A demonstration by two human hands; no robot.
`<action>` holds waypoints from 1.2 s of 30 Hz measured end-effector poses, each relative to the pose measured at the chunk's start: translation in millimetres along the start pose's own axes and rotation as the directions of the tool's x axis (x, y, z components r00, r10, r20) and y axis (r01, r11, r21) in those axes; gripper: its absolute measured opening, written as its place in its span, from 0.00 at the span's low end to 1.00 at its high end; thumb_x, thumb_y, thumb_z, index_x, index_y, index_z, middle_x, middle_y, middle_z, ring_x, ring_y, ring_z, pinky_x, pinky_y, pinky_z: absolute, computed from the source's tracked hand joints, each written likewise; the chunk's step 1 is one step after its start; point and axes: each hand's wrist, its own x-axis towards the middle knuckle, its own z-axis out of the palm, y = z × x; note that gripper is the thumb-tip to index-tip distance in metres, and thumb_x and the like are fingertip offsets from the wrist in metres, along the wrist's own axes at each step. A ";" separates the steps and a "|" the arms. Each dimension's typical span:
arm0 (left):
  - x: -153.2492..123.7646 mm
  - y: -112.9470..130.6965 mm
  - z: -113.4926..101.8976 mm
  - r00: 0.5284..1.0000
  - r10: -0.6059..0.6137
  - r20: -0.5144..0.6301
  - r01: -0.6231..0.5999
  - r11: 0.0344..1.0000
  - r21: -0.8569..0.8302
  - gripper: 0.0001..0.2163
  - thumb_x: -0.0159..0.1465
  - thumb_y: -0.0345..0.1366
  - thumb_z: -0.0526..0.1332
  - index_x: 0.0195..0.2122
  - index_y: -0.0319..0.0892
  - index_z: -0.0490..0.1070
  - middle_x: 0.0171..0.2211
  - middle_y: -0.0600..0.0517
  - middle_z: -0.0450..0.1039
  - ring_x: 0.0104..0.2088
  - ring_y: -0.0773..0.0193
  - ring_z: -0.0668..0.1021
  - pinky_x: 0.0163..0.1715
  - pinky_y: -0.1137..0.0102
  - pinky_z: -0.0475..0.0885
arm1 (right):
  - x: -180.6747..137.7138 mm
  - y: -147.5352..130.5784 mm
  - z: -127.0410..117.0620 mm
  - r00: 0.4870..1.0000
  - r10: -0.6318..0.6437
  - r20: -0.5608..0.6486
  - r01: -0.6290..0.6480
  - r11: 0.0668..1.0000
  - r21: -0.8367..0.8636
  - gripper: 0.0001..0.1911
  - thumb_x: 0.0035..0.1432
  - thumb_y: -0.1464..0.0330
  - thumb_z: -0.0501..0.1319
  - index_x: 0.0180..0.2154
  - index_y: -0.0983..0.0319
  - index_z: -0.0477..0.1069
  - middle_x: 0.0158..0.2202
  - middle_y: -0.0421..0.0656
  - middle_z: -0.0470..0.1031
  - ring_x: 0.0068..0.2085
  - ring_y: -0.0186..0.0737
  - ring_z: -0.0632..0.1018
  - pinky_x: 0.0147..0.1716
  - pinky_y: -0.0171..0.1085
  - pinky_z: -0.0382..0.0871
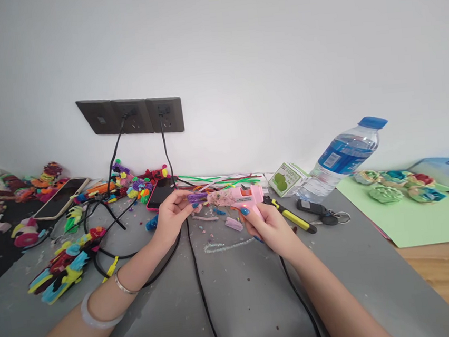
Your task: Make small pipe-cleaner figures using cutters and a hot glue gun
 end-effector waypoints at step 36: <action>0.3 0.1 -0.1 0.998 0.033 -0.059 -0.035 0.999 -0.031 0.15 0.51 0.39 0.73 0.36 0.40 0.72 0.34 0.50 0.78 0.33 0.64 0.81 0.30 0.72 0.78 | 1.4 4.0 -7.2 0.994 -0.003 -0.110 0.023 0.983 0.184 0.25 0.64 0.46 0.52 0.32 0.61 0.68 0.14 0.34 0.57 0.17 0.31 0.57 0.18 0.34 0.47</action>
